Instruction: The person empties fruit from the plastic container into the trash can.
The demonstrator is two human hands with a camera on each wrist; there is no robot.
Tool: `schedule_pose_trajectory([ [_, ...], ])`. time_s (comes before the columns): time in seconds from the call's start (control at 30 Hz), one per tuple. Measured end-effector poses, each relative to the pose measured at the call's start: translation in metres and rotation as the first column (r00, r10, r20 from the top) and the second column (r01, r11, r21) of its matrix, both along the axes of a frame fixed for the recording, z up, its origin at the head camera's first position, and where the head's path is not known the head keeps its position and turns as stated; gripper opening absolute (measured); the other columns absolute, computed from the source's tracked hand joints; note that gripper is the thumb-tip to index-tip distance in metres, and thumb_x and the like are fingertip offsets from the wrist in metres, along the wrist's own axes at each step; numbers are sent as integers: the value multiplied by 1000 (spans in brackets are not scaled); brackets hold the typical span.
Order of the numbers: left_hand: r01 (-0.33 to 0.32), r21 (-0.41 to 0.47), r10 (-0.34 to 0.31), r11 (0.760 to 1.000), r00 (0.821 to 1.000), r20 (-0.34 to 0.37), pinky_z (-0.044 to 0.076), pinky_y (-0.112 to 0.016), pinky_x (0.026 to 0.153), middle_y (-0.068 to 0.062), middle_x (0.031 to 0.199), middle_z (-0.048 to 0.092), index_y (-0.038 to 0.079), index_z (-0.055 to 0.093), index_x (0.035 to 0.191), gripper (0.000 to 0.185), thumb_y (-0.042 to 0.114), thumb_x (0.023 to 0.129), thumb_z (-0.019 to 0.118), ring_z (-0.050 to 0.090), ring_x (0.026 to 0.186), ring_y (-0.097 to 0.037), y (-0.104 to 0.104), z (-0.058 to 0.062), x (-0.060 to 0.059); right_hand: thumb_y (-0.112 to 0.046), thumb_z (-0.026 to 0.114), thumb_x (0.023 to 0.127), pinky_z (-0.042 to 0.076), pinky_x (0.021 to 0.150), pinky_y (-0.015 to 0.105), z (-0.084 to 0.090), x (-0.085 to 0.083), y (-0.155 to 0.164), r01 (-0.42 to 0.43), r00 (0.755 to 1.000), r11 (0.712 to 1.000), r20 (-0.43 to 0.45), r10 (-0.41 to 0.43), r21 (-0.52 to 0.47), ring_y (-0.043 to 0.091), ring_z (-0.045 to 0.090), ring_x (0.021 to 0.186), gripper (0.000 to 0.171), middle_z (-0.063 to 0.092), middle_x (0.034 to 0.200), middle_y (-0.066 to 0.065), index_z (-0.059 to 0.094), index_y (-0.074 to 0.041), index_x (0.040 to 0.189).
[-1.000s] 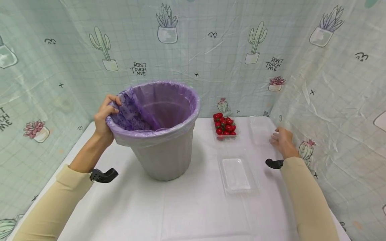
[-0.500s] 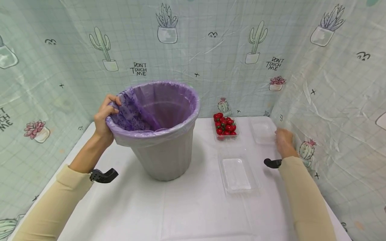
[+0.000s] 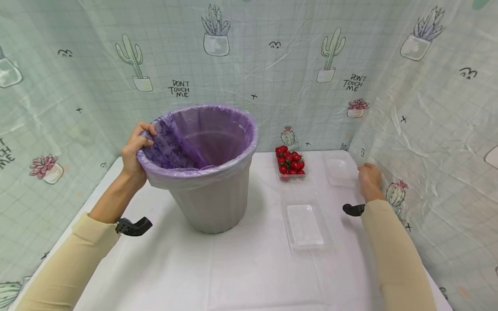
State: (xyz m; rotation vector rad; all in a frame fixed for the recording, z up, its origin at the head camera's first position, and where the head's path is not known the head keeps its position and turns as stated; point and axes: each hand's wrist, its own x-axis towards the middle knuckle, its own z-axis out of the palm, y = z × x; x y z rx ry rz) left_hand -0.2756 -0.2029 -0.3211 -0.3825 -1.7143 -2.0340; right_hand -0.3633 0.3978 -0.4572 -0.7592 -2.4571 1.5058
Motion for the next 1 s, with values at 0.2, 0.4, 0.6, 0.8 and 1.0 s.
schedule_pose_trajectory([
  [0.2, -1, 4, 1, 1000, 1000, 0, 34, -27, 78, 2, 92, 48, 17, 54, 87, 26, 6, 72, 36, 40, 87, -18, -1, 0, 1, -16, 37, 101, 31, 119, 60, 12, -4, -19, -82, 986, 927, -103, 128, 365, 50, 37, 145, 56, 43, 156, 30, 40, 4, 153],
  [0.4, -4, 9, 4, 1000, 1000, -1, 34, -27, 79, 3, 93, 48, 17, 54, 87, 26, 6, 73, 36, 40, 87, -17, 0, 0, 2, -12, 45, 99, 39, 114, 58, 27, -13, -60, -227, 910, 875, -227, 347, 429, 47, 48, 140, 53, 52, 149, 30, 45, 4, 150],
  [0.6, -4, 8, 4, 1000, 1000, -5, 34, -26, 78, 3, 93, 49, 17, 55, 88, 27, 5, 72, 36, 41, 88, -17, 1, 0, 2, -25, 44, 108, 33, 119, 62, 39, -22, -94, -503, 842, 834, -87, 532, 227, 47, 39, 148, 61, 37, 160, 30, 24, -1, 161],
  [0.8, -9, 2, 9, 1000, 1000, -5, 34, -26, 79, 3, 93, 49, 18, 55, 88, 27, 6, 72, 37, 41, 88, -17, 1, 0, 1, -32, 39, 110, 22, 123, 63, 39, -33, -108, -624, 781, 778, 92, 617, 74, 49, 21, 155, 73, 14, 168, 33, 3, 3, 163],
  [1.0, -9, 2, 9, 1000, 1000, -6, 34, -26, 79, 3, 94, 49, 17, 55, 88, 27, 5, 72, 36, 41, 88, -17, 0, 0, 1, -22, 33, 112, 22, 125, 56, 31, -39, -119, -597, 780, 795, 157, 606, -107, 45, 9, 159, 68, 0, 170, 30, -5, 6, 161],
])
